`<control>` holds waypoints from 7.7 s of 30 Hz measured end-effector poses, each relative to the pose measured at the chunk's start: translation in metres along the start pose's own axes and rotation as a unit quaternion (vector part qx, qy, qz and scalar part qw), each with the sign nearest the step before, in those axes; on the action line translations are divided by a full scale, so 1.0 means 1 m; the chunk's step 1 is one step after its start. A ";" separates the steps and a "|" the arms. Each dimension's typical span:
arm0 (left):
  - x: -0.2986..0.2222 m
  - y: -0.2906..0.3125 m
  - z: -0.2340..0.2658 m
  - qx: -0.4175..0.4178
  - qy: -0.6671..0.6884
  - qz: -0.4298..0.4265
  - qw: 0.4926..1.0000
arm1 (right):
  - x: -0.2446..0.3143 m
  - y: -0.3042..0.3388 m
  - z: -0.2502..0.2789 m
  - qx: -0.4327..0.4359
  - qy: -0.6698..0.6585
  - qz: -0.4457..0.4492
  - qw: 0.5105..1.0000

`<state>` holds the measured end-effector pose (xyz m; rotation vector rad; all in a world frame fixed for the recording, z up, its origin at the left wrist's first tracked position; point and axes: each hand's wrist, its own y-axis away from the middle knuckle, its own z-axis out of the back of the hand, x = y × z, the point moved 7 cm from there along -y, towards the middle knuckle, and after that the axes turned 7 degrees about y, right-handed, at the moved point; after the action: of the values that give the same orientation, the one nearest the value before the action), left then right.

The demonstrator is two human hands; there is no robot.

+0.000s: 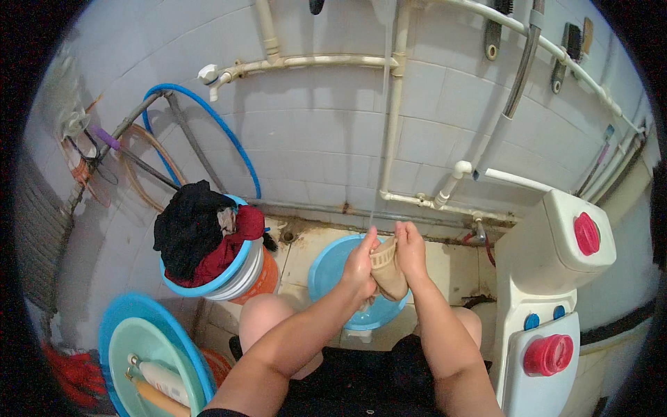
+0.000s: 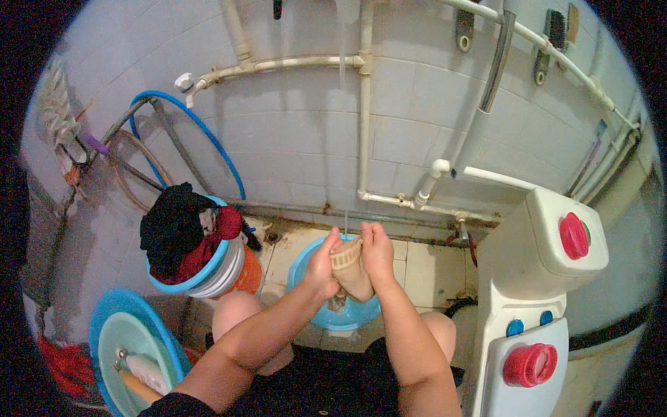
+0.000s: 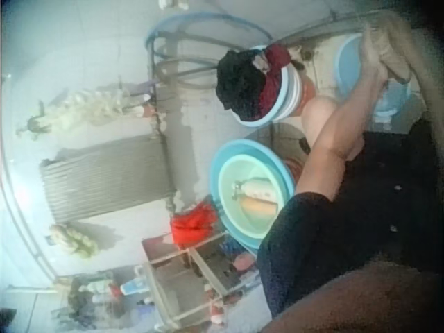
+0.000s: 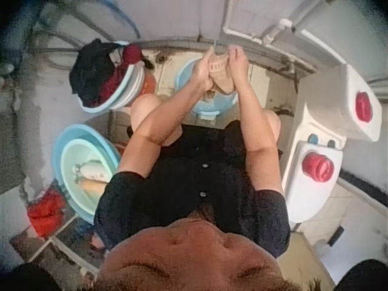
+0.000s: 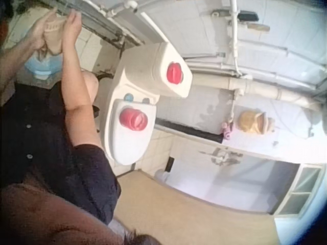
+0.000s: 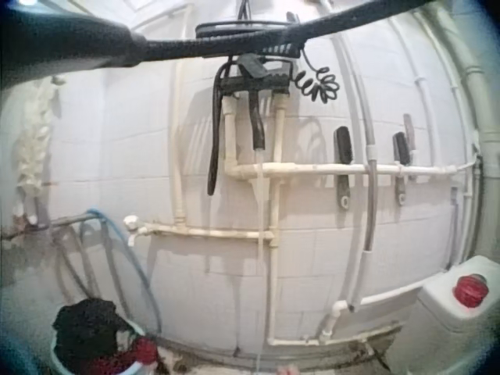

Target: The person sits on the bathroom floor and washes a beige sock by hand. They retrieve a pink container of detergent, pour it into a blue basin of water, and submerge the sock. The person scrubs the sock repeatedly, rinses it under a running tap, and wrings it out multiple times.

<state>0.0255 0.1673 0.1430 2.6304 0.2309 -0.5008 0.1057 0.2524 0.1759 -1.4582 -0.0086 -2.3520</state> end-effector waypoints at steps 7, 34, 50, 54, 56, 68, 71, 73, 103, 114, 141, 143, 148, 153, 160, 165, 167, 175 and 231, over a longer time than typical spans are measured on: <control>-0.041 0.007 -0.030 0.139 -0.150 -0.100 0.974 | 0.007 -0.008 0.024 -0.050 -0.227 -0.001 0.973; -0.024 0.011 -0.005 -0.032 -0.054 -0.133 0.989 | 0.077 0.035 0.004 -0.035 0.185 0.146 0.971; -0.069 0.008 -0.015 0.021 0.041 -0.058 0.997 | 0.284 -0.041 0.102 -0.159 0.265 0.371 0.875; -0.064 -0.018 0.004 0.030 0.039 -0.044 0.998 | 0.381 -0.065 0.150 -0.313 0.351 0.430 0.771; -0.071 -0.029 0.017 0.028 0.031 -0.065 0.997 | 0.433 -0.071 0.167 -0.338 0.404 0.400 0.750; -0.069 -0.040 0.017 0.027 0.040 -0.060 0.997 | 0.492 -0.124 0.186 -0.335 0.543 0.246 0.730; -0.069 -0.035 0.010 0.012 0.043 -0.049 0.998 | 0.488 -0.132 0.185 -0.316 0.544 0.229 0.743; -0.073 -0.034 0.010 0.005 0.044 -0.054 0.998 | 0.477 -0.141 0.182 -0.296 0.535 0.217 0.761; -0.063 -0.032 0.041 0.008 -0.061 -0.012 0.998 | 0.075 0.031 -0.012 0.079 -0.119 0.115 0.983; -0.012 -0.031 0.008 0.386 0.162 0.100 0.903 | 0.095 0.049 -0.047 0.016 0.355 0.159 0.921; -0.093 -0.003 0.001 0.056 -0.254 -0.111 0.959 | 0.017 0.022 -0.018 0.206 -0.512 -0.156 0.819; -0.089 -0.006 0.000 0.080 -0.346 -0.118 0.927 | 0.025 0.010 0.007 0.152 -0.566 -0.146 0.797; -0.074 0.004 -0.022 0.160 -0.295 -0.084 0.938 | 0.039 0.004 0.021 0.111 -0.413 -0.037 0.903; -0.075 0.005 -0.036 0.114 -0.226 -0.139 0.957 | 0.067 0.031 0.005 0.040 0.014 0.111 0.993; -0.056 -0.036 0.004 0.364 0.136 0.001 0.921 | 0.129 0.085 -0.031 0.075 0.123 0.330 0.933; -0.012 -0.005 -0.014 -0.056 -0.005 -0.086 0.995 | 0.067 0.015 0.000 -0.064 0.194 0.152 0.967; -0.018 -0.015 0.000 0.120 0.040 -0.106 0.986 | 0.078 0.025 -0.003 -0.077 0.165 0.168 0.969; -0.020 -0.004 -0.007 -0.030 -0.045 -0.082 0.995 | 0.032 0.001 -0.008 0.006 0.097 0.025 0.995; -0.039 0.013 -0.027 0.291 -0.620 0.074 0.725 | 0.014 -0.012 0.031 0.044 -0.508 -0.111 0.853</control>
<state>0.0006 0.1656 0.1859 2.1092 -0.6577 -2.3702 0.1232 0.2657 0.2049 -2.5539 -0.5694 -1.3999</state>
